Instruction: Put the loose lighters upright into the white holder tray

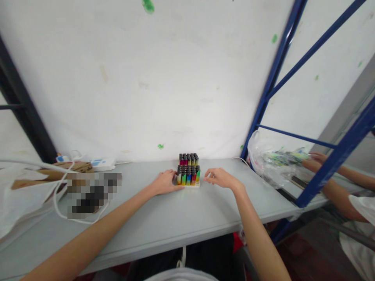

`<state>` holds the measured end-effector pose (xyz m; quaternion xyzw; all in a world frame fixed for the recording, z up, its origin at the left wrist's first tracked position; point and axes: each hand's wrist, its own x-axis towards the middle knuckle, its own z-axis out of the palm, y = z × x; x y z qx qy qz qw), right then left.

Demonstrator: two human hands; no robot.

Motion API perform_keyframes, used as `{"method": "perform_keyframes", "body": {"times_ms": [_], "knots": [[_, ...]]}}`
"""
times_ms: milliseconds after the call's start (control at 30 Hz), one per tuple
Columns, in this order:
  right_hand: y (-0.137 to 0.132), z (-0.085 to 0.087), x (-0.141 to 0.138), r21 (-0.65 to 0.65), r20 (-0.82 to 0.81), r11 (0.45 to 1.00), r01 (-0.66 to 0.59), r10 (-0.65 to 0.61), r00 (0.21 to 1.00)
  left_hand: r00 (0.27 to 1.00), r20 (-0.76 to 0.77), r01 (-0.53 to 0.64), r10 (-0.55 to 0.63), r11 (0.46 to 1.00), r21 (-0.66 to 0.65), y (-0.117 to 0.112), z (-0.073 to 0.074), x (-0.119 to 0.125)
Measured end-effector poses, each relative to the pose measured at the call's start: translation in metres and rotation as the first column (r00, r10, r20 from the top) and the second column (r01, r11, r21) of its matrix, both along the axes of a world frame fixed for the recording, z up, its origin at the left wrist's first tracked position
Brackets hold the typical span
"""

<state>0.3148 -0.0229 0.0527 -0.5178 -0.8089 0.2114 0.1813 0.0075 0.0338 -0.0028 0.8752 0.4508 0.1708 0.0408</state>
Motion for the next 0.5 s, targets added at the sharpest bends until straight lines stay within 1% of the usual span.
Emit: {"method": "perform_keyframes", "body": {"times_ms": [167,333,500], "knots": [[0.004,-0.005,-0.005,0.009,0.003,0.999,-0.033,0.033,0.999,0.997,-0.012,-0.077,0.077,0.997,0.012,0.008,-0.003,0.014],[0.009,-0.011,-0.004,-0.007,0.047,1.000,-0.023,0.023,0.999,0.983,-0.046,-0.177,0.177,0.984,0.007,0.011,-0.005,0.022],[0.012,-0.015,-0.004,-0.028,0.075,1.000,-0.011,0.013,0.997,0.977,-0.061,-0.204,0.204,0.979,0.004,0.015,-0.004,0.026]]}}
